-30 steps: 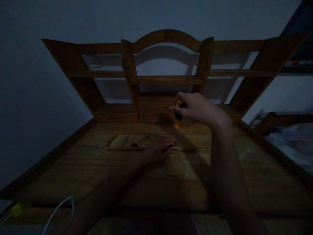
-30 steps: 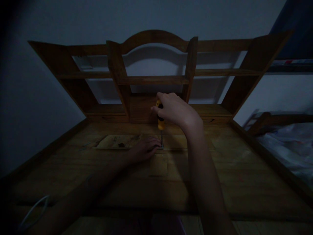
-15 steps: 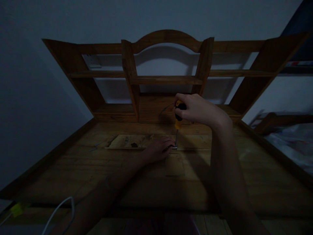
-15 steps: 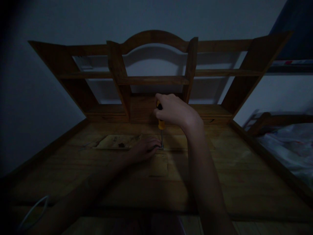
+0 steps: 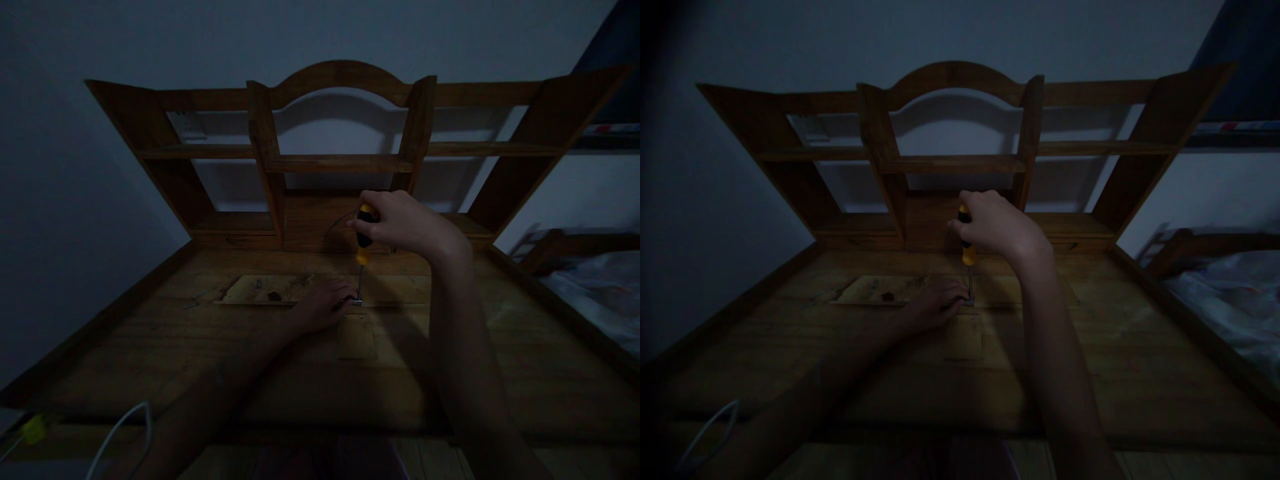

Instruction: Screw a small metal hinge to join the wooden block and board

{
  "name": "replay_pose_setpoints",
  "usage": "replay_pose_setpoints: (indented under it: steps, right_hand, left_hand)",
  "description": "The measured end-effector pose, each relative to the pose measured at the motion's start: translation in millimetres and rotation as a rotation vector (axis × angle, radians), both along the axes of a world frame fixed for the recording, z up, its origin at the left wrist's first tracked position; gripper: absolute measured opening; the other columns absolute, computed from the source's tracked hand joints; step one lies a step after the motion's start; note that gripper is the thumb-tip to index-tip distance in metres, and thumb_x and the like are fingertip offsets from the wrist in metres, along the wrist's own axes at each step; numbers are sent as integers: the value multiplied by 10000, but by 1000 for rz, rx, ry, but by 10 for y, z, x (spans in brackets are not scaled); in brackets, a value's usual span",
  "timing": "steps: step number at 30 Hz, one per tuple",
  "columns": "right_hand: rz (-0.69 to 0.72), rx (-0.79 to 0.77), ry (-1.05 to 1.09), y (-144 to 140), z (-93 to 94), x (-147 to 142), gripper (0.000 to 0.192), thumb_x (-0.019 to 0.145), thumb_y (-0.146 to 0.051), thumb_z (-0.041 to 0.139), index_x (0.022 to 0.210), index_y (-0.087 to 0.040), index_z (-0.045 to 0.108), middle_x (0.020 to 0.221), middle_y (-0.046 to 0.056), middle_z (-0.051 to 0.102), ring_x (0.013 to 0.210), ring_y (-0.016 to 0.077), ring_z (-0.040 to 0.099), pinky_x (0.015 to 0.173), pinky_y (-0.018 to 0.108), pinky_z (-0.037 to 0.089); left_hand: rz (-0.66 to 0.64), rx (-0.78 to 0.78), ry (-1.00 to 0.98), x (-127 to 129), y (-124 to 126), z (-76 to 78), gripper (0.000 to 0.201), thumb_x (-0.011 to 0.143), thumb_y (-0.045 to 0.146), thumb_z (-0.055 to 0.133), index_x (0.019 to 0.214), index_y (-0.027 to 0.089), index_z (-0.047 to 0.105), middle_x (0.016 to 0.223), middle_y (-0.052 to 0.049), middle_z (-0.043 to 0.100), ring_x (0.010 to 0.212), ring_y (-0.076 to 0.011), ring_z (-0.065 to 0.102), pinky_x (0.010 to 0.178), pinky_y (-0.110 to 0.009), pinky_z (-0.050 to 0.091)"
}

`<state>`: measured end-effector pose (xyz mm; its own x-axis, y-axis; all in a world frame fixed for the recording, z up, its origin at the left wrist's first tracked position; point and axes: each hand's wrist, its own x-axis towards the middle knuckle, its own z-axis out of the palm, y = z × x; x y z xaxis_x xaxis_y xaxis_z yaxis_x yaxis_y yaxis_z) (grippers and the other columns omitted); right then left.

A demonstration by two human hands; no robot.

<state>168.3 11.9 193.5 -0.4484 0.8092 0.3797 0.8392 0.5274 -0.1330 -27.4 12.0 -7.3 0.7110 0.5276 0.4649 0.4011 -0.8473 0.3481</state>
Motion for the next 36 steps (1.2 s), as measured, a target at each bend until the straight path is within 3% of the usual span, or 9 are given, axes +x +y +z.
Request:
replay_pose_setpoints:
  steps: [8,17,24,36]
  right_hand:
    - [49,-34,9,-10,26,-12,175,902,-307,530,1006,-203,624,953,91,725,846,245,661,723,339,423]
    - [35,-1,13,14,11,16,207,943,-400,569,983,-201,610,885,72,702,778,220,638,651,317,382]
    - [45,-12,-9,30,2,8,156,912,-354,538,938,-214,599,902,79,702,807,238,631,672,326,381]
    - [52,-19,18,33,-6,29,201,902,-349,547,1031,-209,612,932,85,712,813,241,646,691,337,412]
  left_hand:
    - [18,-25,10,6,1,6,204,1028,218,440,1132,233,615,1172,-66,689,1124,-212,643,1017,-366,523]
    - [10,-18,-5,13,-17,38,195,1023,207,453,1127,214,618,1158,-72,696,1108,-205,647,1003,-370,532]
    - [12,11,13,9,-6,32,194,1020,189,459,1132,195,618,1164,-70,694,1107,-196,645,984,-355,533]
    - [10,6,23,0,-8,26,203,1023,193,463,1151,200,620,1167,-68,694,1113,-191,645,983,-351,536]
